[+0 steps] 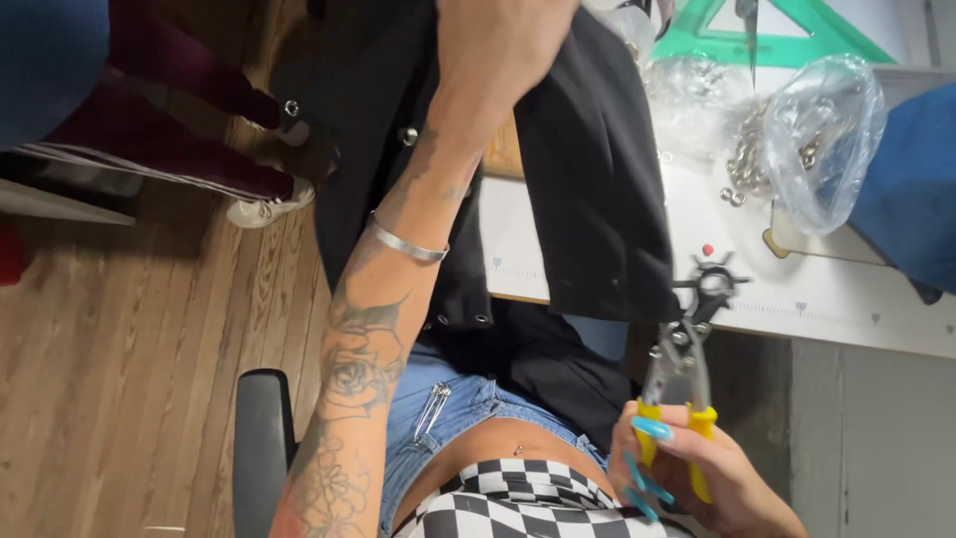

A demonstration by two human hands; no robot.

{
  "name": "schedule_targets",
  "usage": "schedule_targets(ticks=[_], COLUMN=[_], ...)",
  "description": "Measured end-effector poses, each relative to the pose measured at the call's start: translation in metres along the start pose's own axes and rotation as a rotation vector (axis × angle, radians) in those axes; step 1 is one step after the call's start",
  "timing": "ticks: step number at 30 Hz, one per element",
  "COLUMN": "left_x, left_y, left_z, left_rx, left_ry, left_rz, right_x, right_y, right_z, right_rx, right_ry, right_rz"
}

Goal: Installing metal grommets into a black garment using a hand punch and a manual press

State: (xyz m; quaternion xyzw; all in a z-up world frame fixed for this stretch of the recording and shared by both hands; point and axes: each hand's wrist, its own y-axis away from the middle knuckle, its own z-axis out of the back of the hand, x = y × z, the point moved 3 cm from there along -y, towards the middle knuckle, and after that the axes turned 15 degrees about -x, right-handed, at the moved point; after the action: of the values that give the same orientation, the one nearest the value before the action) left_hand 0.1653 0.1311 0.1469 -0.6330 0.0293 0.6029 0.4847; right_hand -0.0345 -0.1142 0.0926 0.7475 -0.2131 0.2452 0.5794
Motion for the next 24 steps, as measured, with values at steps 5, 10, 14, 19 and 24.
schedule_targets(ticks=[5, 10, 14, 19, 24], left_x=[0.035, 0.018, -0.018, -0.024, -0.012], left_y=[0.035, 0.071, 0.135, 0.191, 0.204], left_z=[-0.033, 0.014, 0.059, 0.066, 0.042], left_rx=[0.481, 0.249, 0.109, 0.201, 0.361], left_ry=[-0.483, -0.419, -0.23, -0.158, -0.294], left_rz=[-0.02, -0.047, -0.19, -0.522, -0.673], right_x=[-0.039, -0.055, -0.057, -0.045, -0.007], right_y=[-0.034, -0.051, -0.055, -0.052, -0.029], right_z=[0.011, 0.035, 0.058, 0.06, 0.036], right_rx=[-0.054, -0.244, -0.402, -0.503, -0.536], right_ry=[-0.266, -0.195, -0.142, -0.043, 0.101], right_rz=[-0.121, -0.155, -0.104, -0.168, -0.239])
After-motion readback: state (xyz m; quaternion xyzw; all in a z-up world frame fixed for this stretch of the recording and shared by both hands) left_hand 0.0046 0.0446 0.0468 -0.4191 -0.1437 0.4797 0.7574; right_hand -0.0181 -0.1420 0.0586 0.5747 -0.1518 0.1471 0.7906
